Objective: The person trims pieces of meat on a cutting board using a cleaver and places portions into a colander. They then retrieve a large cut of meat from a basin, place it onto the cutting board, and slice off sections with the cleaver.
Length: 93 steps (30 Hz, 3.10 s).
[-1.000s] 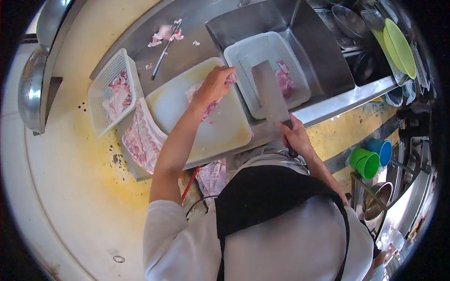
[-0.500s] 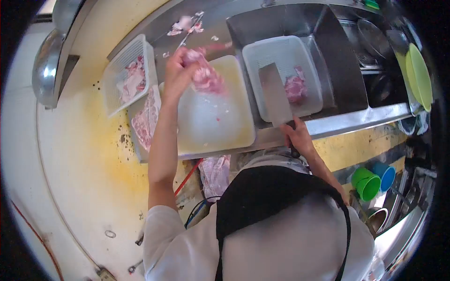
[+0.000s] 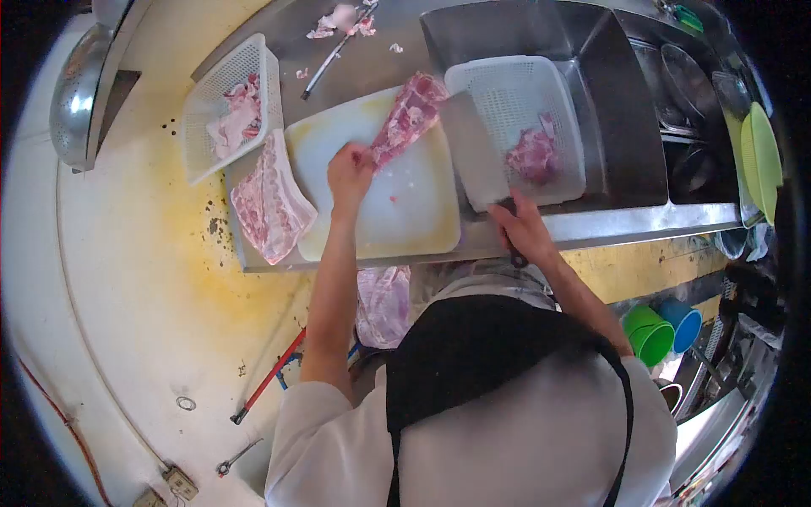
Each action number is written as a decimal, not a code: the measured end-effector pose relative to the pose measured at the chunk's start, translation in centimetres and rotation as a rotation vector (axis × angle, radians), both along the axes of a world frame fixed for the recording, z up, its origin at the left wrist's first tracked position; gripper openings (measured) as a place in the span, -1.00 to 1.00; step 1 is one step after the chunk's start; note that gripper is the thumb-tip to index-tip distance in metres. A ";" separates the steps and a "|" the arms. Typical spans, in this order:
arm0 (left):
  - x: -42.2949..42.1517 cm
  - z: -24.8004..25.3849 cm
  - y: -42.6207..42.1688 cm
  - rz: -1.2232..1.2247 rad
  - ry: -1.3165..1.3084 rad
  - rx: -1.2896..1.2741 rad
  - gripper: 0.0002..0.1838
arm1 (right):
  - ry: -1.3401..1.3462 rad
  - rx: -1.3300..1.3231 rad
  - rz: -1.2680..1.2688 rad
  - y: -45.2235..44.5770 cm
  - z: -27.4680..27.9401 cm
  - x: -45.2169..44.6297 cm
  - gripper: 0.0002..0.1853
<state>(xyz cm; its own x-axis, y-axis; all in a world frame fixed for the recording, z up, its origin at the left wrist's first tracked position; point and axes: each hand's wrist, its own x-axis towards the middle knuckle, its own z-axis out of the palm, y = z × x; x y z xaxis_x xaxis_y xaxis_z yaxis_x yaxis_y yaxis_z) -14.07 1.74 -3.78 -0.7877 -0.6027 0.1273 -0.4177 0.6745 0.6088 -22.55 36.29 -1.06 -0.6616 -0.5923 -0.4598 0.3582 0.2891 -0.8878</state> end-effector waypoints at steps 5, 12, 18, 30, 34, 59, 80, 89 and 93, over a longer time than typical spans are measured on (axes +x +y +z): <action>-6.7 0.4 2.7 -0.196 -0.114 -0.287 -0.85 | 0.061 -0.112 0.075 -5.3 -0.3 -1.4 -0.75; -7.2 1.7 -0.5 -0.271 -0.201 0.248 -0.85 | 0.000 -0.217 -0.026 -11.7 -1.3 -3.0 -0.74; -7.1 0.8 -1.5 -0.357 -0.149 0.203 -0.90 | 0.017 -0.100 -0.042 -13.3 -1.0 -1.3 -0.73; -6.5 1.8 -3.3 -0.309 -0.197 -0.050 -0.82 | -0.079 -0.101 -0.105 -9.0 0.8 5.8 -0.75; -7.2 1.8 -0.1 -0.275 -0.350 -0.312 -0.73 | -0.021 -0.082 -0.206 -10.1 1.3 4.7 -0.74; -4.9 2.2 -4.8 -0.202 -0.107 0.606 -0.90 | -0.062 -0.113 -0.143 -15.6 -0.9 4.4 -0.78; -2.1 4.5 -5.5 -0.011 0.205 0.982 -0.86 | -0.052 -0.187 -0.014 -16.2 -1.0 7.5 -0.79; 1.4 17.3 -9.7 -0.145 0.545 1.073 -0.86 | -0.001 0.090 0.335 -5.8 2.6 9.2 -0.74; -2.5 20.5 -13.1 -0.610 0.675 1.098 -0.82 | 0.020 0.046 0.194 -6.5 2.9 8.7 -0.76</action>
